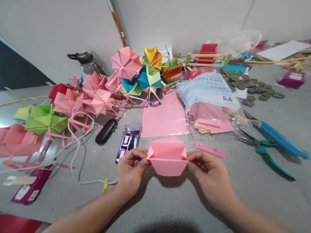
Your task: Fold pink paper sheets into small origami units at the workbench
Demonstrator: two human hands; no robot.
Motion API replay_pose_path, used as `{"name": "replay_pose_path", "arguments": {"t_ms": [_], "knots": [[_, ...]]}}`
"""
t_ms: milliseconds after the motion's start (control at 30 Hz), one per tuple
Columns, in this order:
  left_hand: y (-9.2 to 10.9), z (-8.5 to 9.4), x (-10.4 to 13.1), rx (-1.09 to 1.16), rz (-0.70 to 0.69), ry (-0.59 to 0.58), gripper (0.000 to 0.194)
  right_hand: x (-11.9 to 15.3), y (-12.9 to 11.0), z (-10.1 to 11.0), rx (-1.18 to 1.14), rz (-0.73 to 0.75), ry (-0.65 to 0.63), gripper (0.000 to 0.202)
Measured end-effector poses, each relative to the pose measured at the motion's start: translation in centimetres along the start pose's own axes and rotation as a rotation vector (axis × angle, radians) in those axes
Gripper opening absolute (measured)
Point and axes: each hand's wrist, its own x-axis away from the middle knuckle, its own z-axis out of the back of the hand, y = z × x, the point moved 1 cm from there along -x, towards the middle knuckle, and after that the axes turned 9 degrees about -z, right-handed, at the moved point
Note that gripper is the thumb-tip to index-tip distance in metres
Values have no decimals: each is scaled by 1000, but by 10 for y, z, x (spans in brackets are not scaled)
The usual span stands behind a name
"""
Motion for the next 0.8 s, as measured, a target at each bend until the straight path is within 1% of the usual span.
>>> {"name": "replay_pose_path", "arguments": {"t_ms": [100, 267, 333, 433, 500, 600, 700, 800], "knots": [[0, 0, 5, 3, -31, -14, 34, -1, 1, 4, 52, 34, 22, 22], [-1, 3, 12, -35, -90, -39, 20, 5, 1, 10, 155, 132, 130, 13], [-2, 5, 14, -66, -134, -37, 14, 8, 5, 11, 165, 154, 153, 9], [-3, 7, 14, -109, -223, -69, 8, 9, 10, 12, 164, 173, 178, 7], [-3, 7, 13, -143, -286, -90, 7, 7, 9, 12, 165, 170, 173, 7], [-3, 7, 9, -192, -345, -101, 10, 4, 0, 10, 184, 182, 139, 11], [-1, 7, 6, -227, -352, -104, 11, 0, -11, 6, 201, 187, 127, 13], [0, 7, 4, -270, -348, -137, 8, -1, -13, 2, 173, 160, 111, 15]]}}
